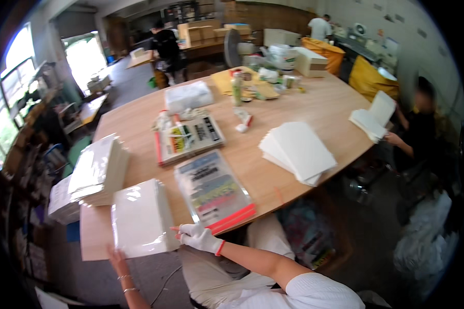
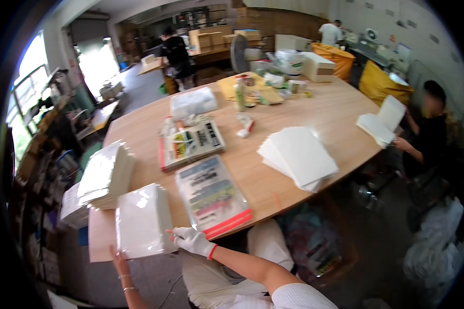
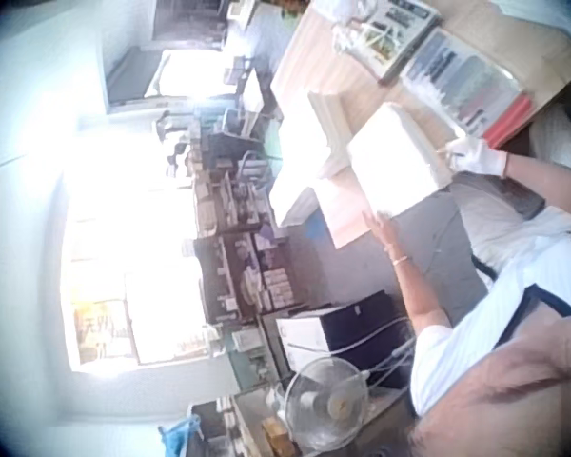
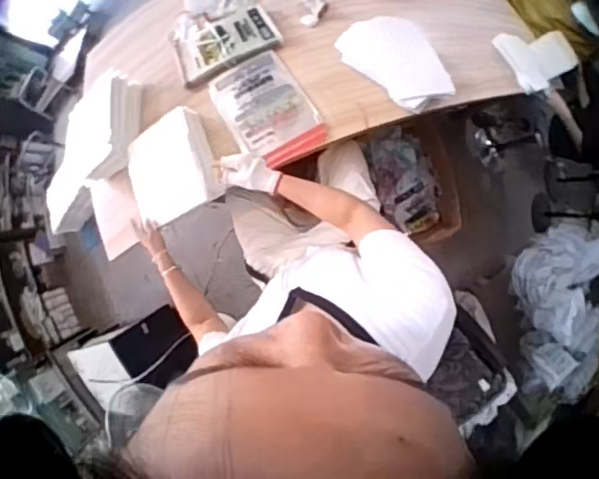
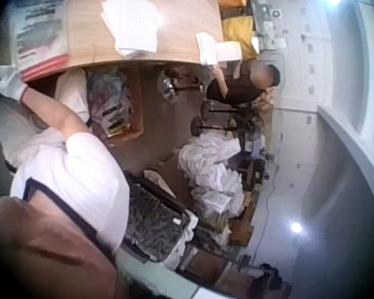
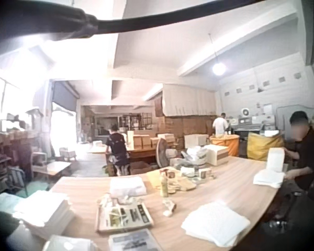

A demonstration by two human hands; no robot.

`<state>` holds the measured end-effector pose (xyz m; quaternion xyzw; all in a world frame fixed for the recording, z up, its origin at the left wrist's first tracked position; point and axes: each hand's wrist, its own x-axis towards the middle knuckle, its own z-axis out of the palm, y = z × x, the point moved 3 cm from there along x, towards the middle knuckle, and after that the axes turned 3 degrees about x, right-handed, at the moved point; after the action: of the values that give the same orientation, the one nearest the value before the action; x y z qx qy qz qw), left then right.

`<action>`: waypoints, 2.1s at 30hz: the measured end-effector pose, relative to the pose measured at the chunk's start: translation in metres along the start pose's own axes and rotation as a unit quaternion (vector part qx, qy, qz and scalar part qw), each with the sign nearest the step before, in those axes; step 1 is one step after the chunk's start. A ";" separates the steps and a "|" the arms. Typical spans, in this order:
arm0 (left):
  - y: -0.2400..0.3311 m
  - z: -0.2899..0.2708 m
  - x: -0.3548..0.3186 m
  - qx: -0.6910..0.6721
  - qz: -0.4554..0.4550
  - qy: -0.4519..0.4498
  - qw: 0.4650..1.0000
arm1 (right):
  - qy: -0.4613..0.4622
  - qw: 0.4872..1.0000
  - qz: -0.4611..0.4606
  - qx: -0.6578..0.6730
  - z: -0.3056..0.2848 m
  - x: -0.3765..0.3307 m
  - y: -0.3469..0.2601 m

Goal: The person wraps books in clear plastic sleeves at a workbench. They pick up a book, slide it into a sleeve, and place the wrapped item on a stack. The person wears white gloves and handles the books and sleeves by hand.

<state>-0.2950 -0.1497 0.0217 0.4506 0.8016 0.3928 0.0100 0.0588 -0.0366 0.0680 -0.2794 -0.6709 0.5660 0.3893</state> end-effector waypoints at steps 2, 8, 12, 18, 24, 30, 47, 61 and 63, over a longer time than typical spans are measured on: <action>0.022 -0.010 -0.008 0.056 0.051 0.127 0.989 | 0.080 0.973 -0.122 -0.178 -0.062 -0.028 0.000; 0.144 -0.004 -0.068 -0.199 0.115 0.016 0.973 | 0.255 0.712 -0.041 -0.653 -0.275 -0.119 -0.048; 0.219 0.047 -0.096 -0.189 0.213 -0.118 0.951 | 0.283 0.659 0.013 -0.697 -0.330 -0.143 -0.056; 0.284 0.118 -0.102 -0.098 0.217 -0.396 0.887 | 0.365 0.730 0.112 -0.567 -0.349 -0.138 -0.068; 0.274 0.225 -0.092 0.098 0.366 -0.260 0.888 | 0.590 0.751 0.042 0.293 -0.385 -0.156 -0.020; 0.286 0.239 -0.073 0.184 0.333 -0.241 0.893 | 0.525 0.830 0.187 0.010 -0.435 -0.154 -0.033; 0.241 0.231 -0.039 -0.014 0.288 -0.102 0.952 | 0.335 0.847 0.195 0.363 -0.175 -0.226 0.008; 0.248 0.197 -0.081 -0.207 0.044 -0.296 0.931 | 0.424 0.802 0.203 0.369 -0.125 -0.220 -0.021; 0.255 0.196 -0.112 -0.197 0.064 -0.274 0.939 | 0.448 0.772 0.242 0.381 -0.116 -0.223 -0.028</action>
<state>0.0261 -0.0368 0.0108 0.5801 0.6437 0.4042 0.2930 0.2785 -0.1607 0.0559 -0.4834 -0.0600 0.6611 0.5707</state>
